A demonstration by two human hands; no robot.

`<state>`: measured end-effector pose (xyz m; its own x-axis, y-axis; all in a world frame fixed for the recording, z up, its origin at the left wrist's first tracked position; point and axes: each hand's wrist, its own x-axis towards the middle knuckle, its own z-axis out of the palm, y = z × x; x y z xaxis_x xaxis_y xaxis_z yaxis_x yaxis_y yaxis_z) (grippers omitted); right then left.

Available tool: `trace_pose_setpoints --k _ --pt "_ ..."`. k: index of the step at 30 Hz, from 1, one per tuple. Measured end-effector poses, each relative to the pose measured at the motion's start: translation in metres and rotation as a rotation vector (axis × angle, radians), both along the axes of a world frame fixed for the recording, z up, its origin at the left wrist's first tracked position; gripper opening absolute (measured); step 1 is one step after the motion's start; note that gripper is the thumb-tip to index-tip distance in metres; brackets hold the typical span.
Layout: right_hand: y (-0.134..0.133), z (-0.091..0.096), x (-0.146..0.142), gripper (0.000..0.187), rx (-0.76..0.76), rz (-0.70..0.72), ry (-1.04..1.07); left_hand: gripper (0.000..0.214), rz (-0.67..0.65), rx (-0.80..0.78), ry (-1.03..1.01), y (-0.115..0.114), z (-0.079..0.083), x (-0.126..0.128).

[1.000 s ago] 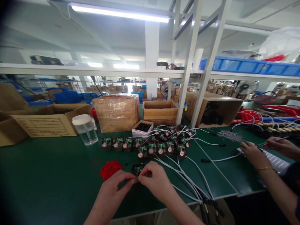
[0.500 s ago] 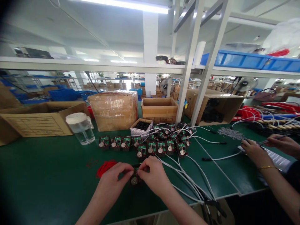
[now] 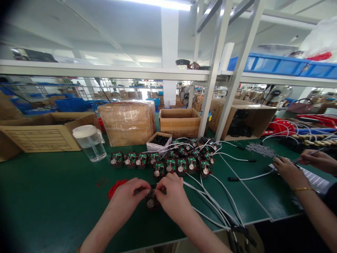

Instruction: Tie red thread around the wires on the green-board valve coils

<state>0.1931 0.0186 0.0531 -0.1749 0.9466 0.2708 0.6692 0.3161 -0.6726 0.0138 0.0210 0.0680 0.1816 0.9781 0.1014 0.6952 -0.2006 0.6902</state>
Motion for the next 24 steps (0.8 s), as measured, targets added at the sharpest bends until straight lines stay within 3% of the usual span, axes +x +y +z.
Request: trace_pose_setpoints --k 12,24 --pt "0.002 -0.016 -0.002 0.017 0.146 -0.021 -0.100 0.011 0.021 0.091 0.033 0.002 -0.006 0.003" --pt "0.002 -0.015 -0.003 0.016 0.264 -0.010 -0.219 0.014 0.054 0.145 0.141 0.004 -0.006 0.007"
